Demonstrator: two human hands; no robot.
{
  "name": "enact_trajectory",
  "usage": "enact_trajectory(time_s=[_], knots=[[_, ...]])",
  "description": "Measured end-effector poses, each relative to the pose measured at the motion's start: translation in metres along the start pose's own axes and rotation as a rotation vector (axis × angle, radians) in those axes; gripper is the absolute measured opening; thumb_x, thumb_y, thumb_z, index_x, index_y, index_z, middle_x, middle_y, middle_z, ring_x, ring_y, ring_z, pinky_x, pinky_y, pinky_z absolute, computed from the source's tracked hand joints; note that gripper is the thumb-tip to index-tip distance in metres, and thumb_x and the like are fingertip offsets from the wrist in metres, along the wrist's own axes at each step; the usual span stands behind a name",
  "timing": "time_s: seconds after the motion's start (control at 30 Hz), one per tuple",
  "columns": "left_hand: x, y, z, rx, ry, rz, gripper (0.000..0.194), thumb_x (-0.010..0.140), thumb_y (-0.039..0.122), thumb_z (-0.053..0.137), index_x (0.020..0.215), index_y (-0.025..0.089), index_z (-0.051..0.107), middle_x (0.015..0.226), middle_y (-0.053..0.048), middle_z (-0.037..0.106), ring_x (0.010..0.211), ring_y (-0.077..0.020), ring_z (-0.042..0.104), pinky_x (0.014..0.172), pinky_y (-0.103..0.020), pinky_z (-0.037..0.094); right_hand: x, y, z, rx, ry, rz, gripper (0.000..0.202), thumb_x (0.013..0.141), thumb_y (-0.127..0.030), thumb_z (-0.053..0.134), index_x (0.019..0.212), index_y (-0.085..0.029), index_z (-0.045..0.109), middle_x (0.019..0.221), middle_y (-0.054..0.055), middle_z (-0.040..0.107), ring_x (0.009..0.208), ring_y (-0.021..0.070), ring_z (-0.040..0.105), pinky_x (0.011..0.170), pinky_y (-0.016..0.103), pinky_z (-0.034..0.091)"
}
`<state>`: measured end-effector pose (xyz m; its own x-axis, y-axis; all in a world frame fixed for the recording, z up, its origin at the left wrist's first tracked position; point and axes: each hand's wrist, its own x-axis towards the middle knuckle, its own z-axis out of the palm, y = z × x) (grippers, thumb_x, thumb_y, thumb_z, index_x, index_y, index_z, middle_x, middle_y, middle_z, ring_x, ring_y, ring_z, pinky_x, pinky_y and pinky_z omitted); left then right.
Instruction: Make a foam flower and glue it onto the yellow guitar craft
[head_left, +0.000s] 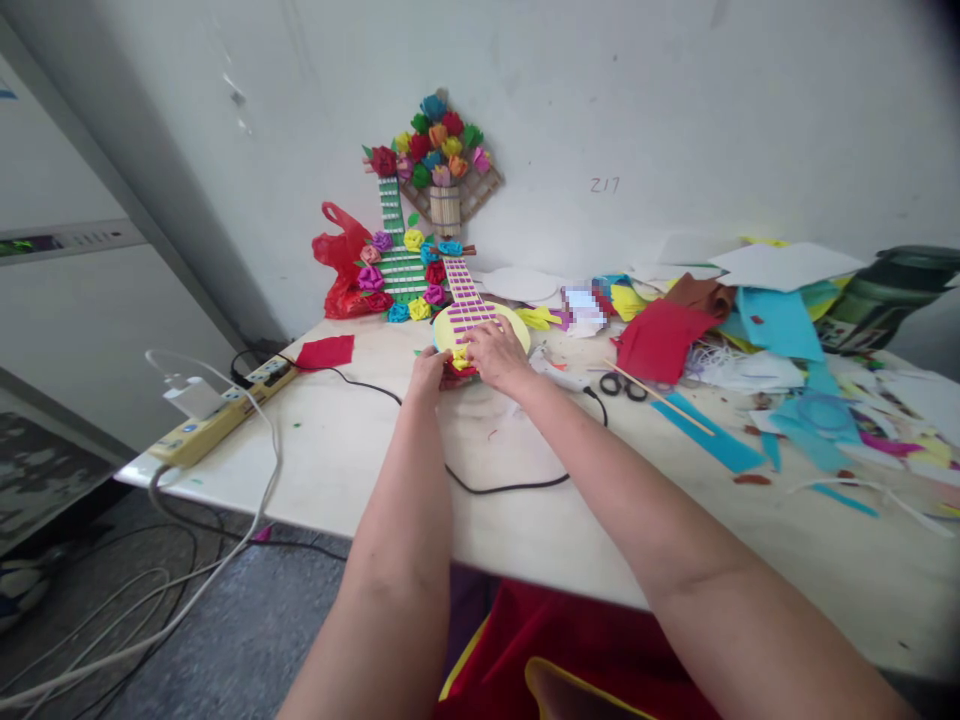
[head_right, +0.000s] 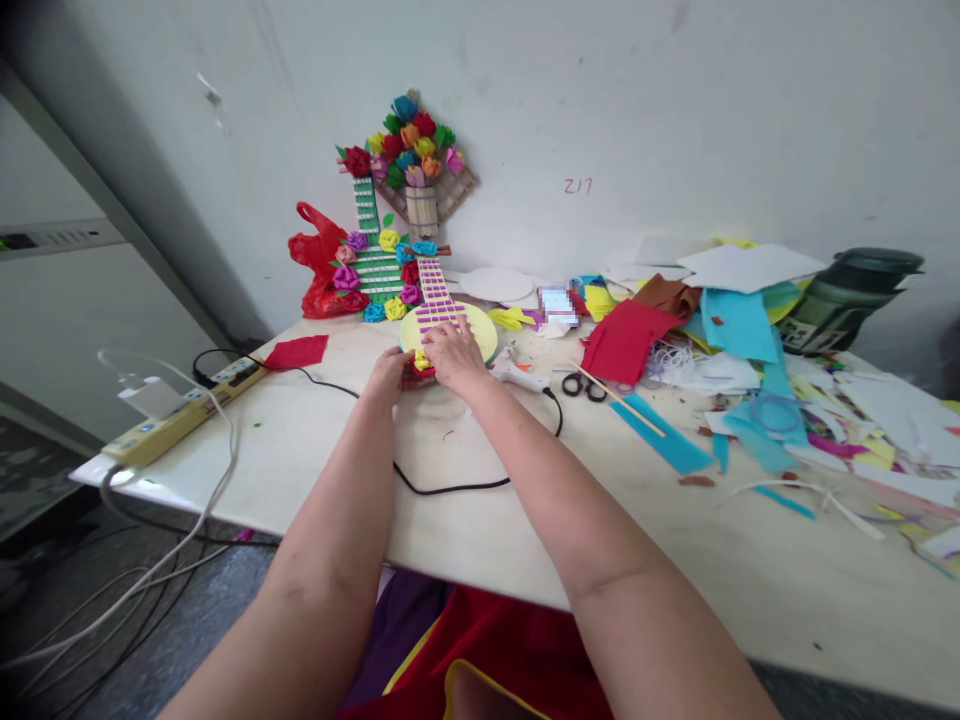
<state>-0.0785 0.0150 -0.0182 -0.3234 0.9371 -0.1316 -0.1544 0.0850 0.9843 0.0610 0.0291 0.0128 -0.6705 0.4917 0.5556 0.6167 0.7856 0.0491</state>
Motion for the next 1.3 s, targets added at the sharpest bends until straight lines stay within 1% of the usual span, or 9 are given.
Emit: enact_trajectory(time_s=[0.13,0.3,0.4,0.5,0.7,0.87,1.03,1.17,1.3], knots=[[0.000,0.000,0.000,0.014,0.000,0.001,0.010,0.074,0.019,0.049,0.084,0.019,0.048,0.051,0.000,0.056,0.047,-0.0184,0.059,0.046,-0.027,0.046,0.005,0.002,-0.004,-0.022,-0.046,-0.027,0.020,0.075,-0.009,0.051,0.079,-0.019,0.068,0.104,0.005,0.063,0.106,0.0236,0.045,0.102,0.046,0.015],[-0.004,0.002,0.001,0.000,0.016,0.006,0.011,0.073,0.019,0.050,0.084,0.019,0.048,0.050,0.001,0.055,0.048,-0.0176,0.060,0.049,-0.028,0.048,0.005,-0.003,-0.007,0.049,-0.064,0.078,0.018,0.068,-0.010,0.055,0.079,-0.019,0.066,0.103,0.005,0.063,0.102,0.0233,0.048,0.098,0.044,0.021],[-0.006,0.002,0.001,0.004,0.021,0.023,0.010,0.072,0.019,0.050,0.083,0.019,0.048,0.050,0.002,0.054,0.046,-0.0168,0.059,0.049,-0.028,0.048,0.003,-0.006,-0.006,0.066,-0.048,0.083,0.016,0.066,-0.014,0.056,0.079,-0.019,0.065,0.099,0.005,0.064,0.098,0.0240,0.049,0.096,0.045,0.022],[-0.006,0.002,0.001,0.003,0.023,0.032,0.008,0.072,0.019,0.050,0.080,0.019,0.047,0.048,0.003,0.052,0.043,-0.0154,0.056,0.047,-0.027,0.047,0.002,-0.008,-0.001,0.063,-0.017,0.067,0.013,0.069,-0.018,0.056,0.078,-0.019,0.064,0.098,0.005,0.064,0.097,0.0237,0.049,0.095,0.045,0.023],[-0.005,0.001,0.001,-0.010,0.018,0.015,0.009,0.071,0.018,0.050,0.080,0.019,0.048,0.049,0.002,0.052,0.043,-0.0159,0.057,0.047,-0.027,0.047,0.000,-0.009,0.007,0.064,0.031,0.129,0.015,0.074,-0.017,0.051,0.082,-0.018,0.063,0.098,0.007,0.064,0.095,0.0232,0.049,0.091,0.041,0.027],[-0.004,0.000,0.001,0.007,0.022,0.028,0.010,0.071,0.019,0.050,0.081,0.018,0.049,0.047,0.002,0.052,0.042,-0.0159,0.056,0.049,-0.030,0.048,-0.004,-0.008,0.009,0.110,0.068,0.051,0.018,0.070,-0.013,0.052,0.084,-0.019,0.063,0.107,0.006,0.061,0.098,0.0223,0.049,0.094,0.041,0.025],[-0.001,-0.001,0.000,-0.004,0.025,0.041,0.009,0.070,0.018,0.051,0.078,0.019,0.047,0.045,0.003,0.050,0.038,-0.0146,0.052,0.047,-0.030,0.048,-0.007,-0.007,0.011,0.133,0.114,-0.028,0.017,0.068,-0.015,0.054,0.082,-0.020,0.063,0.113,0.005,0.058,0.103,0.0224,0.048,0.097,0.041,0.023],[-0.002,-0.001,0.001,-0.007,0.026,0.047,0.010,0.069,0.018,0.051,0.079,0.019,0.048,0.045,0.004,0.049,0.039,-0.0137,0.051,0.047,-0.029,0.048,-0.006,-0.011,0.010,0.120,0.137,-0.026,0.015,0.068,-0.016,0.053,0.080,-0.018,0.063,0.114,0.007,0.057,0.104,0.0227,0.048,0.098,0.041,0.021],[-0.003,0.000,0.001,0.000,0.022,0.044,0.012,0.070,0.018,0.050,0.082,0.018,0.049,0.048,0.003,0.051,0.039,-0.0140,0.052,0.048,-0.030,0.048,-0.006,-0.011,0.007,0.134,0.142,0.029,0.023,0.064,-0.014,0.053,0.084,-0.017,0.063,0.116,0.008,0.057,0.103,0.0233,0.048,0.097,0.041,0.023]])
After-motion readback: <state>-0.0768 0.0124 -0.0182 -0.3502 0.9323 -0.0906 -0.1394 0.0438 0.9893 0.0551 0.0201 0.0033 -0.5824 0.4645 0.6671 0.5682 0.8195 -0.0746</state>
